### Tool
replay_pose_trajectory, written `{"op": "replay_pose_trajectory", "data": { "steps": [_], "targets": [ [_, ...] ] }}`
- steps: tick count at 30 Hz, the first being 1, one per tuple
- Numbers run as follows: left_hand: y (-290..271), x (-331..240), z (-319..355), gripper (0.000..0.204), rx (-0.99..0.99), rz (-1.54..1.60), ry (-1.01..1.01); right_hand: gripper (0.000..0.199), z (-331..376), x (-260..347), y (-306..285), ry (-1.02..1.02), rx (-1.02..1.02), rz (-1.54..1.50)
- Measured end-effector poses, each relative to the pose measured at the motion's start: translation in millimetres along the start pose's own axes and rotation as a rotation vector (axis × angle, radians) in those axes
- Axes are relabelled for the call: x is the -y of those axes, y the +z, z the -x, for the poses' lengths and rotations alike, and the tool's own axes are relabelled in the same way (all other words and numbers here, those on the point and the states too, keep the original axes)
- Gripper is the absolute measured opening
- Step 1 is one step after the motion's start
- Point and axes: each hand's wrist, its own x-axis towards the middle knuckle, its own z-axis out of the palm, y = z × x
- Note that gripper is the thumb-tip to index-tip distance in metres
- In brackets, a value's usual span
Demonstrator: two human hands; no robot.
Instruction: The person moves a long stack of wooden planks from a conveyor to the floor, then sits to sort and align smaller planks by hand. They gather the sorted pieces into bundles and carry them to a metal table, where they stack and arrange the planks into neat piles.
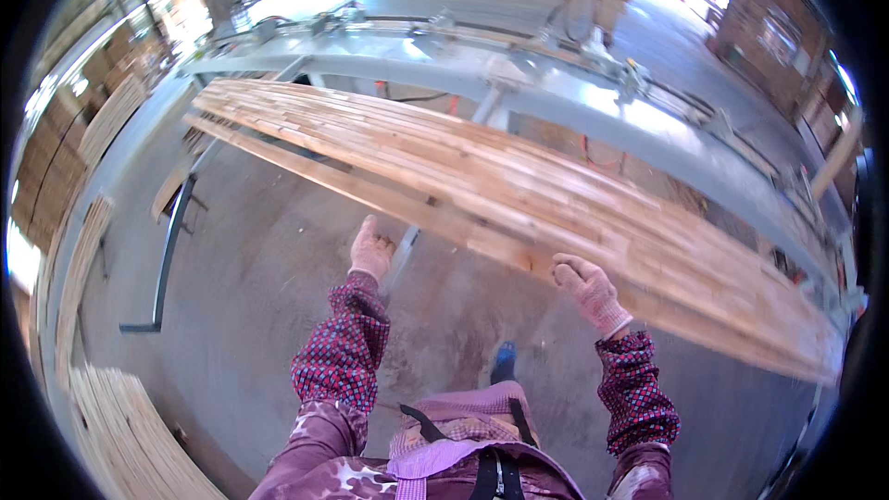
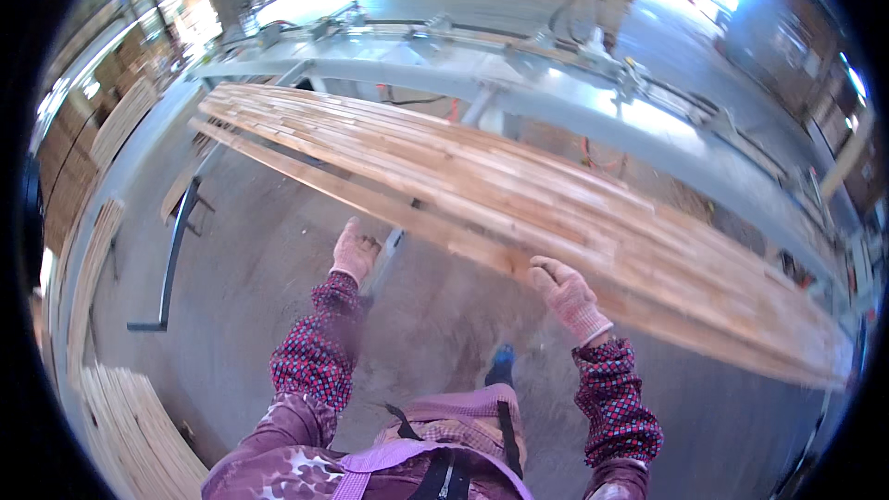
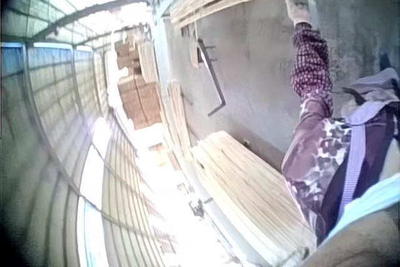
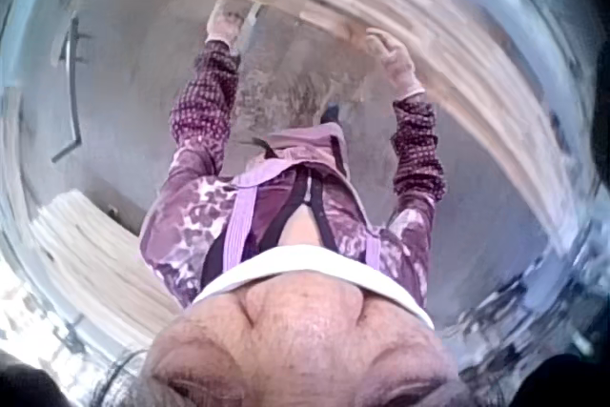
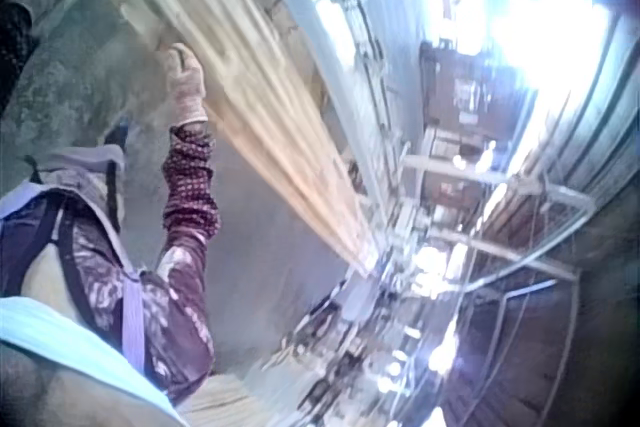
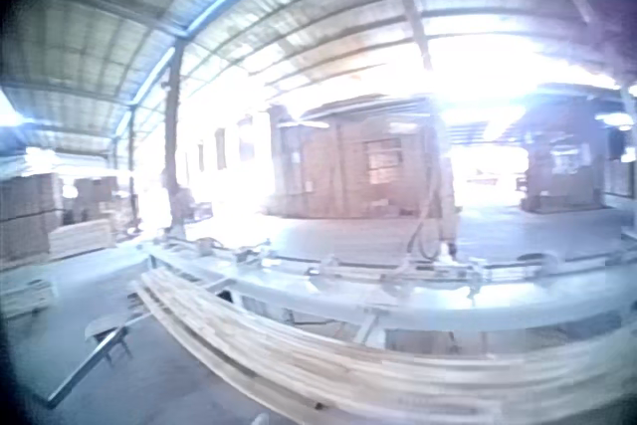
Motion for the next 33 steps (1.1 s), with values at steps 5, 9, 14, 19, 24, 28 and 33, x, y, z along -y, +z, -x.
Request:
{"op": "replay_pose_trajectory", "data": {
  "steps": [5,9,14,19,24,28,33],
  "targets": [
    [82,0,-6,0.021,0.080,0.249,-0.128,0.038,-142,-7,-70,-0.093,-0.150,0.068],
    [118,0,12,0.027,-0.065,0.348,-0.160,0.043,-236,-1,-101,-0.048,-0.168,0.491],
    [186,-6,3,0.048,-0.064,0.449,-0.013,0.040,-308,-58,-124,-0.101,0.325,0.947],
    [182,27,31,0.065,-0.218,-0.159,0.300,0.039,-303,-57,-114,-0.082,0.522,0.976],
    [209,144,164,0.058,0.046,0.119,-0.034,0.038,-300,-105,-169,0.147,0.434,0.985],
    [251,126,197,0.053,0.058,0.234,-0.350,0.046,-266,-125,-172,0.145,0.348,1.076],
    [246,181,171,0.047,0.044,0.488,-0.291,0.044,-269,-98,-133,0.155,0.315,1.219]
  ]
}}
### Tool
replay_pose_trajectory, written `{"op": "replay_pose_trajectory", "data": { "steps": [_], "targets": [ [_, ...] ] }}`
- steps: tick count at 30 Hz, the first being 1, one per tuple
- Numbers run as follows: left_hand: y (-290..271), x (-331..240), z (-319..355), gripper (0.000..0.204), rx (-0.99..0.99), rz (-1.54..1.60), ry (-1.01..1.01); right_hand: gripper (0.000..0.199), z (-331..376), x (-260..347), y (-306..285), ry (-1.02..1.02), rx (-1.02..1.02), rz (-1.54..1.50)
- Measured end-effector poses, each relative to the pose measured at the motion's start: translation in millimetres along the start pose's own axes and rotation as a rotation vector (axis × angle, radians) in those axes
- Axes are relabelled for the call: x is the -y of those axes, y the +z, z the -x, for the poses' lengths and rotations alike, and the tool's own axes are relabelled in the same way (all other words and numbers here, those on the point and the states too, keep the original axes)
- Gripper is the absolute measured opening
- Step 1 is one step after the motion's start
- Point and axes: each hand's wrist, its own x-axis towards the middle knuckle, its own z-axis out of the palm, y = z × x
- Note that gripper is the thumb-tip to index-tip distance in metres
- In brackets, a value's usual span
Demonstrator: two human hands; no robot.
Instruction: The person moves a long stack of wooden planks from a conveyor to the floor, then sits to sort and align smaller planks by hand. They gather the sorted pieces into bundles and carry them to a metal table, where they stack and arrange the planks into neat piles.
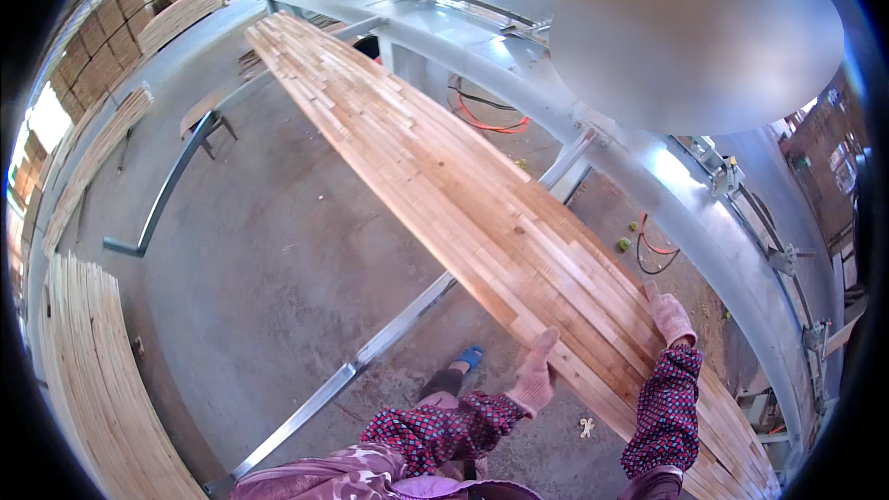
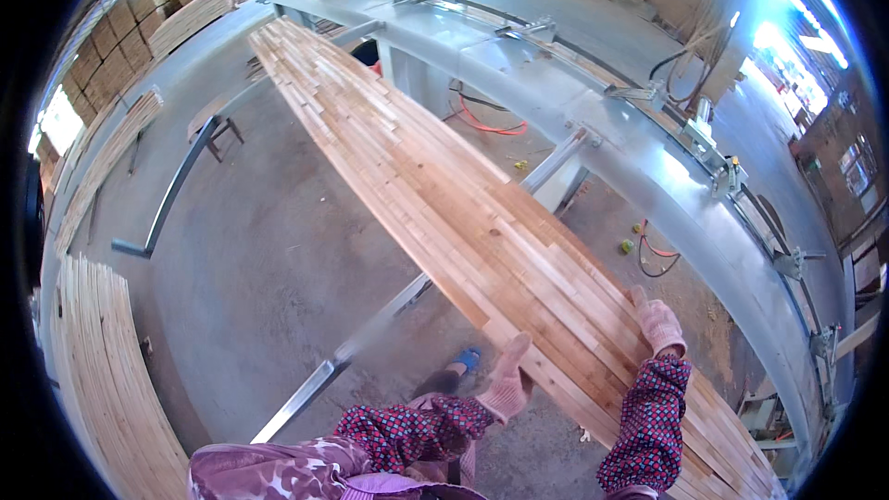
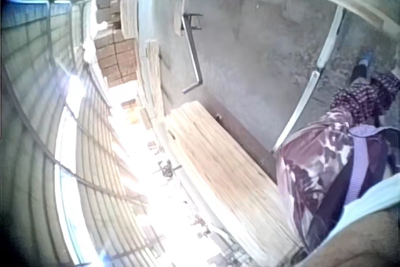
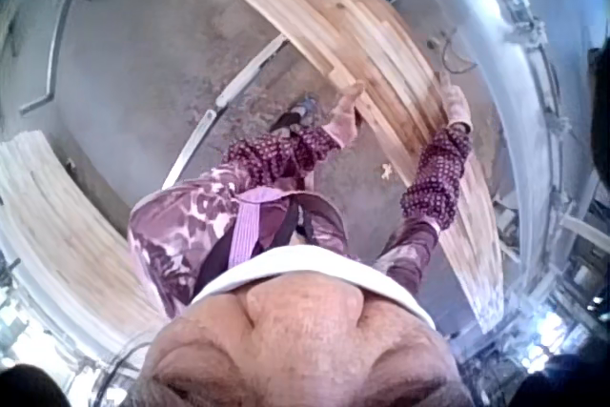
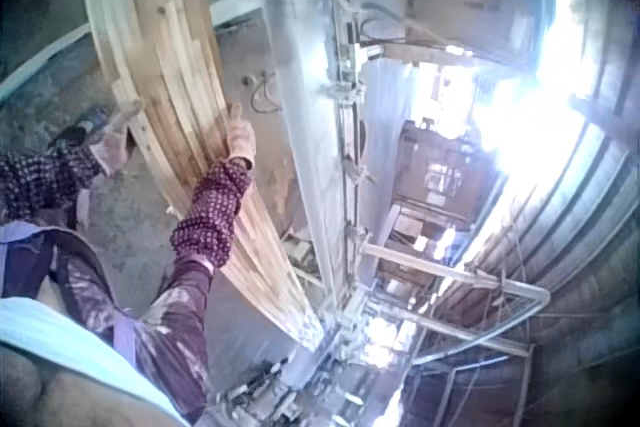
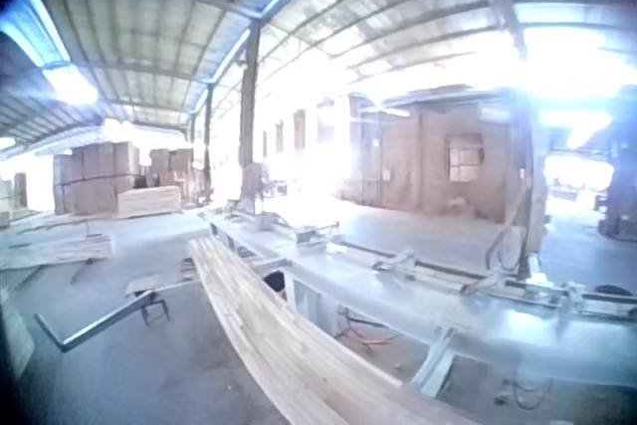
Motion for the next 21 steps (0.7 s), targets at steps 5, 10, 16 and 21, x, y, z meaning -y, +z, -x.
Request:
{"op": "replay_pose_trajectory", "data": {
  "steps": [5,10,16,21],
  "targets": [
    [-10,-9,38,0.050,-0.068,0.043,0.030,0.042,36,10,19,-0.039,-0.031,0.014],
    [-66,-12,83,0.059,-0.106,0.054,0.073,0.042,94,52,50,-0.014,0.004,0.052],
    [-183,-56,181,0.060,-0.191,0.084,0.081,0.078,225,173,44,0.154,-0.008,-0.147],
    [-264,-80,244,0.051,-0.091,0.140,0.108,0.080,304,247,66,0.211,0.058,-0.132]
  ]
}}
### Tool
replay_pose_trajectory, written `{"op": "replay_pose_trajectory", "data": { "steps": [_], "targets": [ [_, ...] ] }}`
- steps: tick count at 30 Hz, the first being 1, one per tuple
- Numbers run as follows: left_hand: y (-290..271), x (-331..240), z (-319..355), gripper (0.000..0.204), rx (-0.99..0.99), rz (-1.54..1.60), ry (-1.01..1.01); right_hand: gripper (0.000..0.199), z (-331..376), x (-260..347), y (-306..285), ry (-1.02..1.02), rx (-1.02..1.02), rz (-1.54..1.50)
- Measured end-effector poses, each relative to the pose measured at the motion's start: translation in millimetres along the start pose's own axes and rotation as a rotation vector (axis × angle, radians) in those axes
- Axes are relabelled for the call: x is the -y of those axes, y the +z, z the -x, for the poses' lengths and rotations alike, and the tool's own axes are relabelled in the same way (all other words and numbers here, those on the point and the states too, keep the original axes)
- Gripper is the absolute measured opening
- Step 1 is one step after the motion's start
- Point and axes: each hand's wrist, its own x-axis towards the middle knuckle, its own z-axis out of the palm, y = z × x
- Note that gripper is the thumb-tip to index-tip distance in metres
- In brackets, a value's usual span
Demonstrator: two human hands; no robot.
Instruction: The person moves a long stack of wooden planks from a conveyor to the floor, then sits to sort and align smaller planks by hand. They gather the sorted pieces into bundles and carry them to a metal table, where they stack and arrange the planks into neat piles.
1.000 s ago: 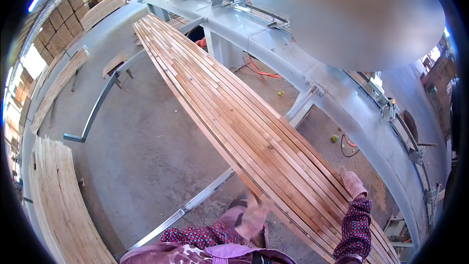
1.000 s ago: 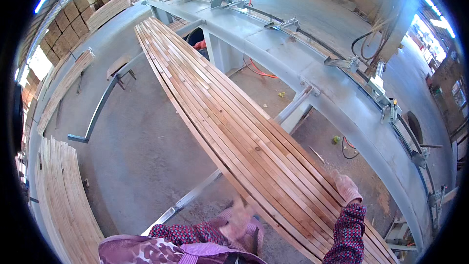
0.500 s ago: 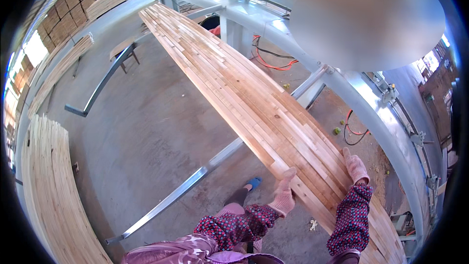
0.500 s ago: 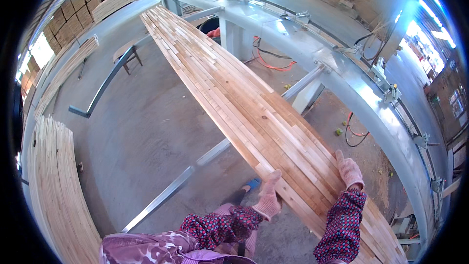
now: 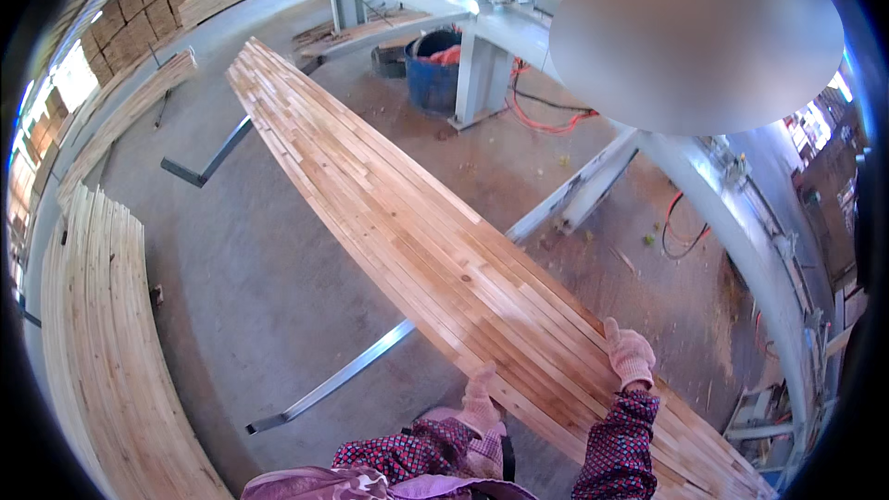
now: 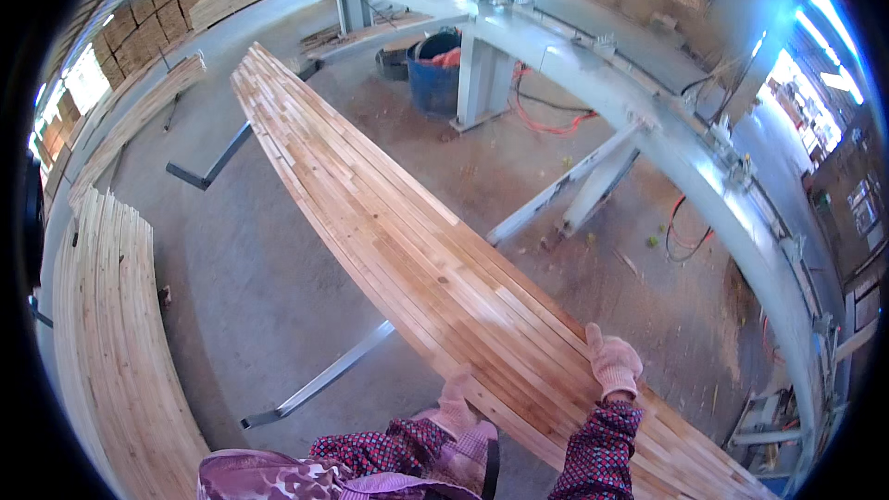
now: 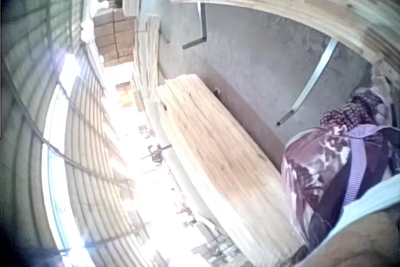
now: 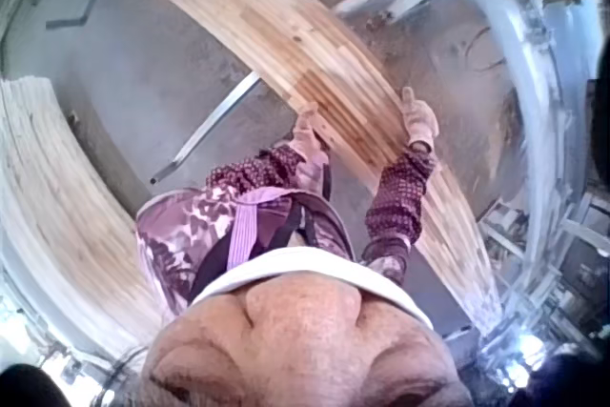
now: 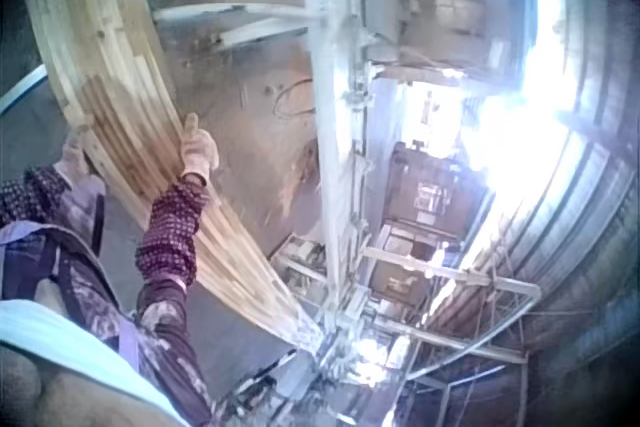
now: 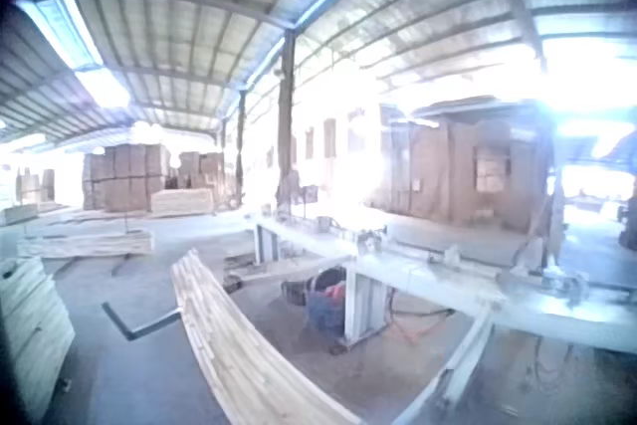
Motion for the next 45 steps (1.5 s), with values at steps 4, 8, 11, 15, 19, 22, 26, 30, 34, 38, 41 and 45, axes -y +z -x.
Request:
{"op": "replay_pose_trajectory", "data": {
  "steps": [4,8,11,15,19,22,26,30,34,38,41,45],
  "targets": [
    [-110,-30,36,0.047,-0.002,-0.162,-0.025,0.075,59,38,57,-0.005,0.090,0.055],
    [-169,-77,90,0.047,0.033,-0.410,0.054,0.067,127,72,106,-0.146,0.048,0.055],
    [-210,-96,117,0.047,-0.136,-0.447,0.113,0.062,167,91,120,-0.060,0.119,-0.001],
    [-190,-115,122,0.061,-0.047,-0.197,-0.214,0.034,165,66,154,-0.174,-0.047,-0.133],
    [-170,-97,135,0.074,-0.015,-0.462,-0.073,0.031,168,71,180,-0.226,-0.090,-0.395],
    [-151,-84,117,0.065,0.079,-0.960,0.133,0.032,173,94,183,-0.166,-0.179,-0.390],
    [-54,5,66,0.058,0.266,-2.592,0.443,0.030,175,108,213,-0.163,-0.440,-0.366],
    [-20,29,73,0.048,0.217,-2.950,0.403,0.065,185,146,252,-0.165,-0.476,-0.456],
    [-61,29,100,0.041,0.041,-2.891,0.296,0.061,208,182,327,-0.148,-0.578,-0.547],
    [-101,25,120,0.041,0.075,-2.936,0.255,0.057,245,169,338,-0.192,-0.518,-0.621],
    [-126,26,138,0.042,0.160,-2.967,0.214,0.054,268,153,344,-0.198,-0.486,-0.650],
    [-140,32,153,0.043,0.345,-2.989,0.130,0.050,300,140,348,-0.217,-0.447,-0.704]
  ]
}}
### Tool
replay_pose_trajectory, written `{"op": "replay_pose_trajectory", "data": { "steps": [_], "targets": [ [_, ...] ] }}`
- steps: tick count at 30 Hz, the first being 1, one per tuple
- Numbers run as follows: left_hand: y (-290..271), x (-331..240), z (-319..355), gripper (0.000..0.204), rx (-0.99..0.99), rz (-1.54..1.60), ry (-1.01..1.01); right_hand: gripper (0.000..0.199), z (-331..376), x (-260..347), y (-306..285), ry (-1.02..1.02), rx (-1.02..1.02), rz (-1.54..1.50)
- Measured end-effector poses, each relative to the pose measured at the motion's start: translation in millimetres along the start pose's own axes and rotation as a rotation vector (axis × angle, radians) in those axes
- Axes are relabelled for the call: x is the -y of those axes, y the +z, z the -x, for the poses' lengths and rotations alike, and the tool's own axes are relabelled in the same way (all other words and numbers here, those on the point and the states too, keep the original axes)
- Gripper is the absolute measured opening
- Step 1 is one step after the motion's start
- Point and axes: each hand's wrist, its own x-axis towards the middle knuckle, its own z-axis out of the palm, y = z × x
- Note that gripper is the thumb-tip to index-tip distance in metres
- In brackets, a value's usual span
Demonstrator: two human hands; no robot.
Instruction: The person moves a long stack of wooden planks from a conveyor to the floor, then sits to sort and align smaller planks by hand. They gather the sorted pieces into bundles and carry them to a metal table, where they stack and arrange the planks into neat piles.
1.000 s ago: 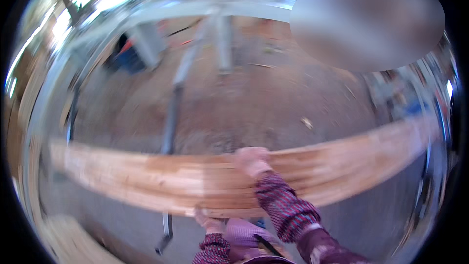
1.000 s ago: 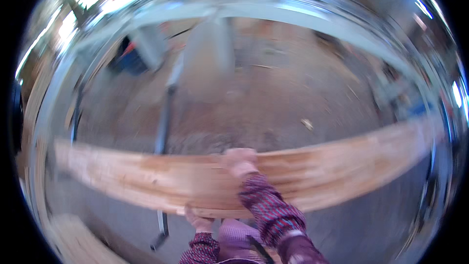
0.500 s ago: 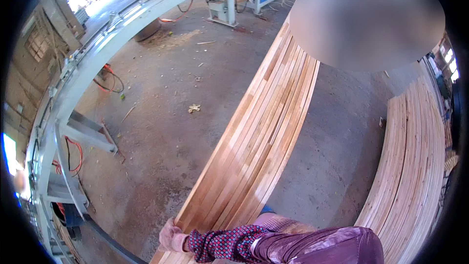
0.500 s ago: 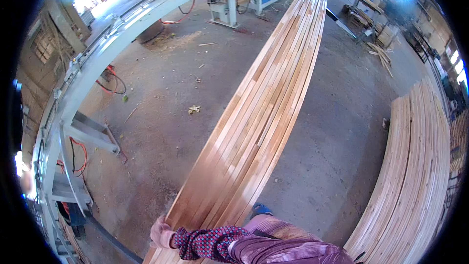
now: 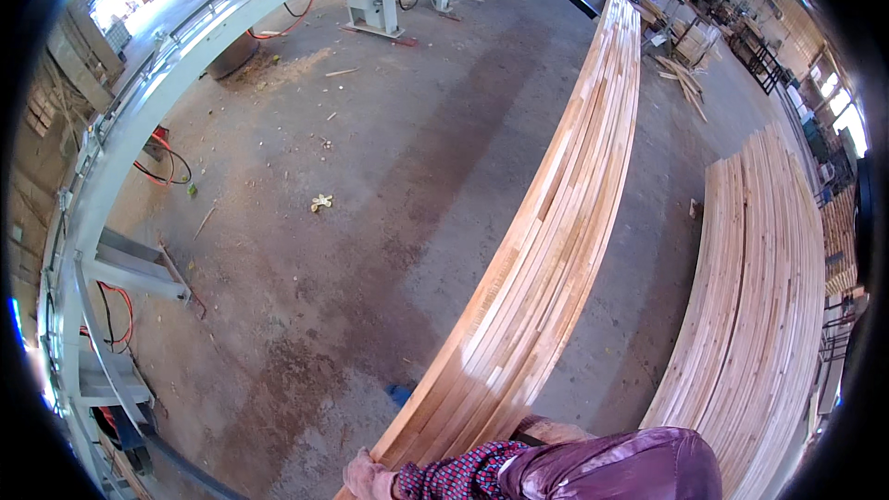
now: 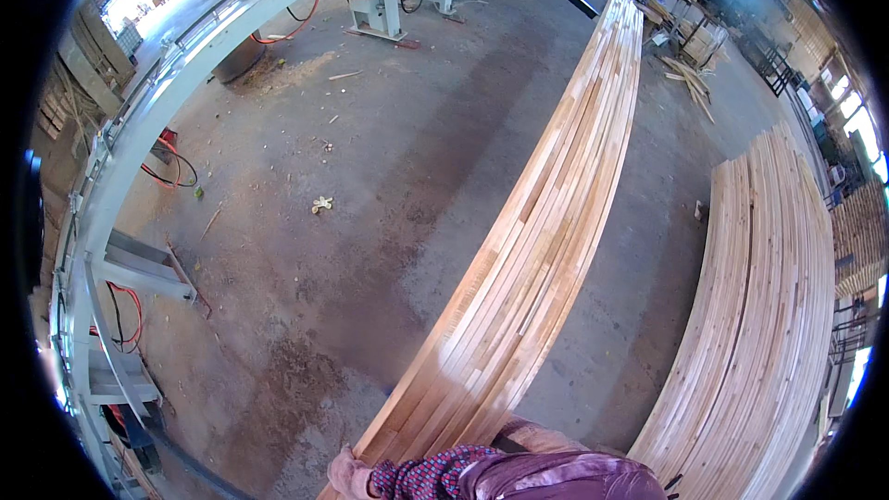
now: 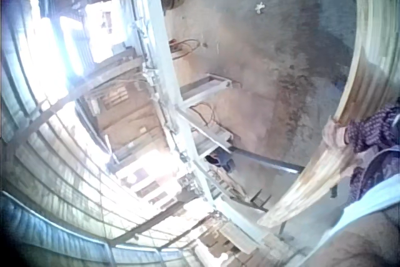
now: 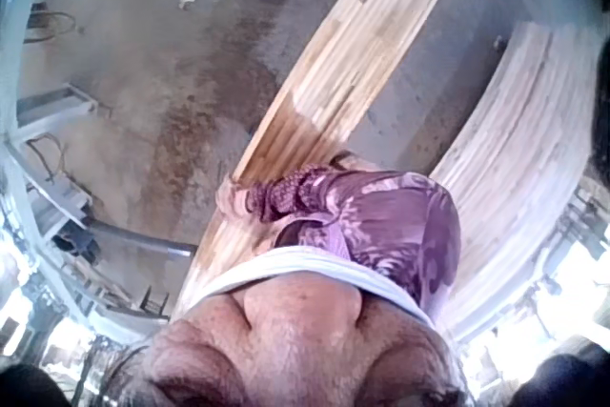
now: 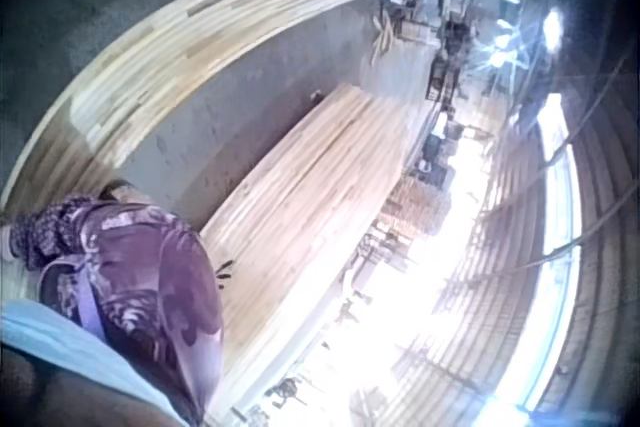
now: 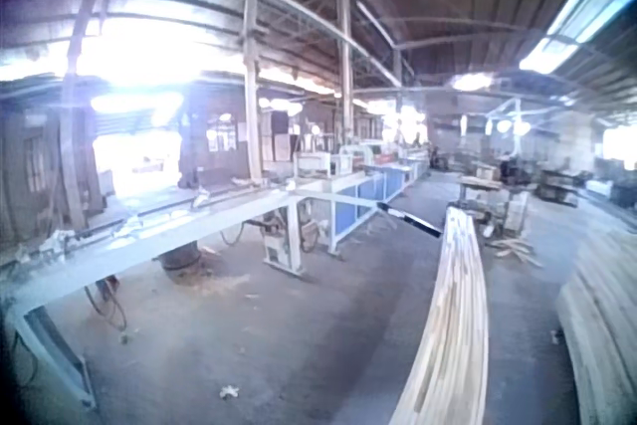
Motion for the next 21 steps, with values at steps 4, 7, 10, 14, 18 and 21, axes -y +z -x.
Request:
{"op": "replay_pose_trajectory", "data": {
  "steps": [4,7,10,14,18,21],
  "targets": [
    [7,-27,14,0.044,0.069,0.014,0.186,0.048,33,-1,-28,0.013,0.021,-0.079],
    [19,-48,26,0.045,0.146,0.059,0.343,0.047,68,-12,-57,0.043,0.050,-0.108],
    [37,-93,39,0.046,0.265,0.097,0.516,0.047,105,-36,-97,0.093,0.059,-0.131],
    [58,-163,76,0.047,0.439,0.164,0.714,0.045,170,-67,-206,0.214,0.117,-0.177],
    [92,-244,131,0.049,0.642,0.170,0.845,0.040,260,-128,-269,0.492,0.059,-0.239],
    [143,-307,181,0.051,0.814,0.113,0.880,0.046,341,-175,-301,0.714,-0.089,-0.255]
  ]
}}
